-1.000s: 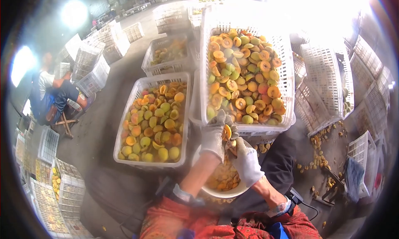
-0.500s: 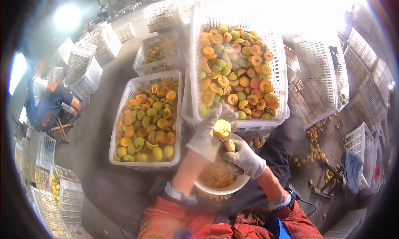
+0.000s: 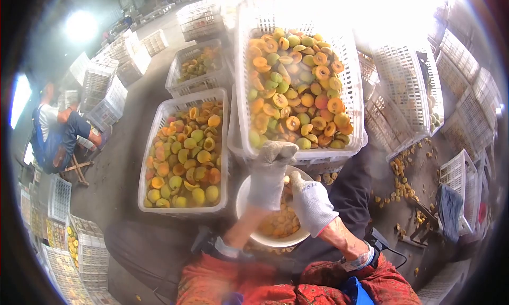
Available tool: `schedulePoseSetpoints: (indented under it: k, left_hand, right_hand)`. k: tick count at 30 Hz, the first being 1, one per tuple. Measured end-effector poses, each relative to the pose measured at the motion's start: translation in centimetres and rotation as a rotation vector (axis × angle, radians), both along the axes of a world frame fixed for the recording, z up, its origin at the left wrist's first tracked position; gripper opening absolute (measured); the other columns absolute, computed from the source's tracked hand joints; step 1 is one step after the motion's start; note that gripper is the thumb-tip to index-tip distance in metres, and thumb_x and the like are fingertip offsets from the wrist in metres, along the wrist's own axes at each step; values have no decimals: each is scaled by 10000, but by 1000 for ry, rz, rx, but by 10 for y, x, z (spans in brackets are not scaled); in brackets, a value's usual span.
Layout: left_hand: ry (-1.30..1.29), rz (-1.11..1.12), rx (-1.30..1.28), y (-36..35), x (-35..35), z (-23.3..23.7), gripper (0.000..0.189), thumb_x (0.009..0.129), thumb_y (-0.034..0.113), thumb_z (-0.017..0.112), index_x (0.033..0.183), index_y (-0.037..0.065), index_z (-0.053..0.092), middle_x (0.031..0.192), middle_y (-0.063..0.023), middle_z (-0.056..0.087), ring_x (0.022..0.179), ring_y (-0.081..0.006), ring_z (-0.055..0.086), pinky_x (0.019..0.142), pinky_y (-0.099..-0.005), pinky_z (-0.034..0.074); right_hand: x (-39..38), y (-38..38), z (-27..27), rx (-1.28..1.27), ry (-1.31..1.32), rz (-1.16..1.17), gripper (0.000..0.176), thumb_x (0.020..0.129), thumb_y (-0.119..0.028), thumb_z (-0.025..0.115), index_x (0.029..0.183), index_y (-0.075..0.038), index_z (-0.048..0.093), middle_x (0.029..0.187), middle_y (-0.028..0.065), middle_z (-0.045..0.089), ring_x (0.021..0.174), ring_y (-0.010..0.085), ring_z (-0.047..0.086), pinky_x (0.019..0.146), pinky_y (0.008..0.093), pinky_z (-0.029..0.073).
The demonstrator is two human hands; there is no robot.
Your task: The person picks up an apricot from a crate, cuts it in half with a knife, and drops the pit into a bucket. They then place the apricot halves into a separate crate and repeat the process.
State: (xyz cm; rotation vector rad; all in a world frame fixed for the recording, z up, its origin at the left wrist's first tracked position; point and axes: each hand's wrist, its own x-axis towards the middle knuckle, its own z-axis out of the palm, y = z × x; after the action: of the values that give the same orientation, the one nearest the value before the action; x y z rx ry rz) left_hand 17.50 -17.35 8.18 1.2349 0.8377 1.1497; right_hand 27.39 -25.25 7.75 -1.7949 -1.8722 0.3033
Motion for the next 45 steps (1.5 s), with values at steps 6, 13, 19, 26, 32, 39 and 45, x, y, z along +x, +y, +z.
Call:
schedulePoseSetpoints:
  k: [6,13,19,26,32,39,45]
  left_hand:
    - [-336,-64,-269,10,-13,32,460,940,485,465,1004,54,613,831,-41,608,742,-156,594,714,-290,507]
    - [-334,-94,-307,6,-11,30,602,973,558,330,969,25,610,863,-79,639,778,-181,632,729,-309,527]
    - [-275,63,-142,-4,-5,37,602,987,517,329,910,-7,614,810,-108,651,743,-193,646,717,-298,530]
    - [-324,149,-218,-3,-5,37,598,982,504,362,851,-26,607,738,-124,642,695,-212,651,685,-296,534]
    - [-458,169,-318,5,-11,23,564,968,473,426,777,-29,598,700,-145,633,631,-230,637,658,-319,538]
    - [-464,151,-187,9,-15,17,542,967,446,445,712,-10,592,653,-141,609,616,-229,622,644,-311,528]
    - [-330,58,-153,15,-19,17,555,976,450,425,665,20,589,636,-104,601,594,-194,598,612,-288,505]
  right_hand:
    - [-1,-20,-19,-105,439,174,304,818,-149,670,1060,-9,550,755,99,625,673,225,615,592,342,486]
    - [1,-7,27,166,452,-56,321,811,-47,647,1116,-29,547,824,154,633,768,283,642,684,361,501]
    - [-17,4,27,260,281,-213,304,749,-3,668,1026,-43,550,870,191,633,820,390,629,667,409,502]
    - [-24,9,15,243,240,-144,340,747,27,645,1053,-47,515,857,186,630,801,400,626,639,425,497]
    - [-32,11,13,127,176,-145,307,780,10,602,1070,-34,510,870,200,627,810,411,618,640,443,486]
    - [-39,16,1,110,120,-143,311,810,-35,596,1108,-22,505,851,205,627,792,409,611,637,438,473]
    - [-17,22,-17,165,179,123,210,818,-129,620,989,-7,611,726,155,631,614,322,622,547,381,472]
